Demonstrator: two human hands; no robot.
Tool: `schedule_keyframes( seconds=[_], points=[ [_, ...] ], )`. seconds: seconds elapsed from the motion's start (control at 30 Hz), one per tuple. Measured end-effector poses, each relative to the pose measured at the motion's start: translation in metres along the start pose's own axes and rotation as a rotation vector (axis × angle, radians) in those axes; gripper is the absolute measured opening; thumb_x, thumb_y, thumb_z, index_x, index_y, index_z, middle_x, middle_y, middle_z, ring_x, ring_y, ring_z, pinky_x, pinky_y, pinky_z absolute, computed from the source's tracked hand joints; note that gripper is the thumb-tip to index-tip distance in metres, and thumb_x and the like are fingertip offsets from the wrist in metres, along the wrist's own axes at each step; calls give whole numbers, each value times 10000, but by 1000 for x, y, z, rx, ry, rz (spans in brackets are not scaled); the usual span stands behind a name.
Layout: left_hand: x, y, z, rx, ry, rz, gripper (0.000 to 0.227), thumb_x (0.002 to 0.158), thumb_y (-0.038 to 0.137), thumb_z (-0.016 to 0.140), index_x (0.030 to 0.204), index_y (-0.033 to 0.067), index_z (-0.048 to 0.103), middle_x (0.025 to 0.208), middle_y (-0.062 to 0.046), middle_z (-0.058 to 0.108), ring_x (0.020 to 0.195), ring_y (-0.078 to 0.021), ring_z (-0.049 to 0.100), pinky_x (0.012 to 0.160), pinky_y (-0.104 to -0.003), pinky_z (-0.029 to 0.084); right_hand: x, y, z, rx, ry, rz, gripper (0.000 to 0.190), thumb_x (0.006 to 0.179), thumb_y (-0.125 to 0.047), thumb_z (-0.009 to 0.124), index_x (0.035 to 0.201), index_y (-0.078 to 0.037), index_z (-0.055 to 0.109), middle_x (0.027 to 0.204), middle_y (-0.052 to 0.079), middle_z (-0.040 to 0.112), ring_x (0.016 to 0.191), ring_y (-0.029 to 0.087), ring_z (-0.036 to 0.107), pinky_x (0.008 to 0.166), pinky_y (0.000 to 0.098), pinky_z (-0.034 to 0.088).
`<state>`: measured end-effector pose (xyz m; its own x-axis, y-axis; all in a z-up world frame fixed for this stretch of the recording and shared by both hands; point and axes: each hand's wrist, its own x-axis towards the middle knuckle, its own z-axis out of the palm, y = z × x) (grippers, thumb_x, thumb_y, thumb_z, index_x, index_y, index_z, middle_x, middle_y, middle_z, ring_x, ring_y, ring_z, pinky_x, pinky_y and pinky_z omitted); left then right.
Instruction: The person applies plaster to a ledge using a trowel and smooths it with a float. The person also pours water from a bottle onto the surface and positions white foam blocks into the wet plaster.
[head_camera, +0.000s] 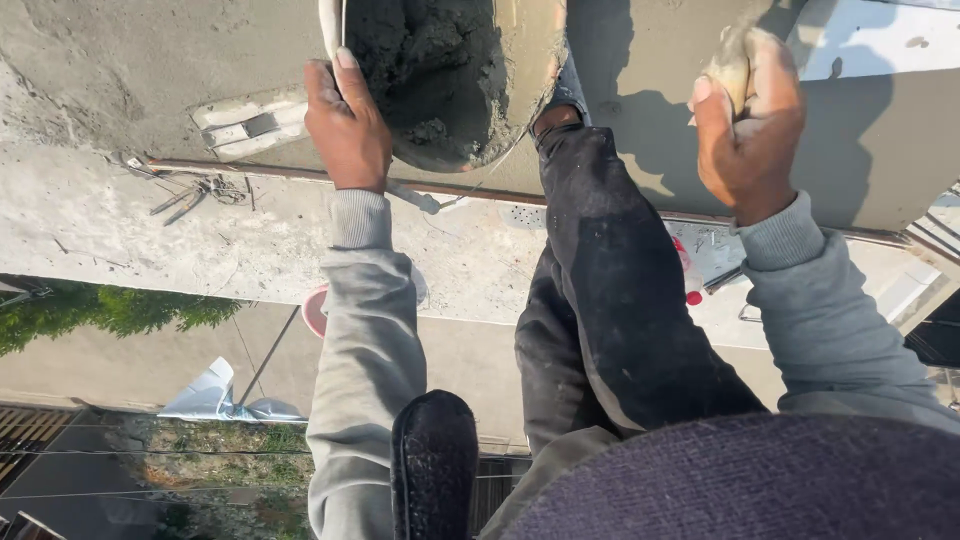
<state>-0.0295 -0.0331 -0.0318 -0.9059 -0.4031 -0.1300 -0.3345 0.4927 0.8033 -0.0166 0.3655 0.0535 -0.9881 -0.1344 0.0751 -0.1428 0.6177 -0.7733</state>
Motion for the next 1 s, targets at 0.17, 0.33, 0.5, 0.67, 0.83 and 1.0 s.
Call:
schedule_keyframes(
  seconds=[0.17, 0.33, 0.5, 0.67, 0.83, 1.0],
  points=[
    [-4, 15, 11, 41, 26, 129, 334, 1124, 342, 507, 1042, 27, 581, 716, -174, 653, 627, -336, 641, 582, -445, 475, 56, -17, 82, -566, -603, -216, 454, 987, -266, 697, 1379, -39, 662, 1021, 214, 704, 897, 408, 681, 789, 512, 514],
    [-11, 21, 16, -7, -88, 54, 324, 1065, 348, 502, 1203, 67, 585, 778, -193, 710, 669, -376, 723, 614, -467, 523, 65, -2, 105, -924, -488, -512, 226, 1200, -187, 611, 1366, -48, 674, 908, 139, 678, 911, 289, 694, 845, 413, 527],
    [-19, 33, 18, 113, -108, 332, 300, 1110, 343, 544, 1040, 52, 571, 872, -234, 710, 798, -448, 698, 665, -500, 525, 85, -10, 180, -1105, -336, -641, 167, 970, -178, 639, 1108, -100, 692, 985, 79, 683, 869, 241, 711, 633, 371, 522],
    [-11, 20, 13, 125, -175, 281, 303, 1120, 341, 541, 1044, 48, 552, 849, -224, 704, 773, -434, 698, 656, -500, 517, 50, 10, 181, -1083, -561, -607, 474, 909, -149, 617, 1367, -49, 682, 907, 114, 689, 731, 246, 698, 560, 354, 535],
    [-15, 26, 19, 32, -185, 257, 292, 1114, 343, 542, 1053, 58, 554, 841, -202, 714, 753, -409, 711, 643, -483, 523, 37, 11, 129, -898, -706, -499, 475, 961, -146, 601, 1409, -1, 669, 946, 177, 697, 709, 266, 693, 554, 377, 530],
    [-15, 25, 14, 34, -173, 282, 292, 1109, 344, 553, 1038, 61, 546, 841, -207, 702, 757, -414, 706, 640, -481, 523, 74, 6, 112, -948, -419, -449, 304, 1077, -288, 624, 1216, -27, 695, 977, 150, 703, 832, 279, 700, 623, 400, 527]
  ],
)
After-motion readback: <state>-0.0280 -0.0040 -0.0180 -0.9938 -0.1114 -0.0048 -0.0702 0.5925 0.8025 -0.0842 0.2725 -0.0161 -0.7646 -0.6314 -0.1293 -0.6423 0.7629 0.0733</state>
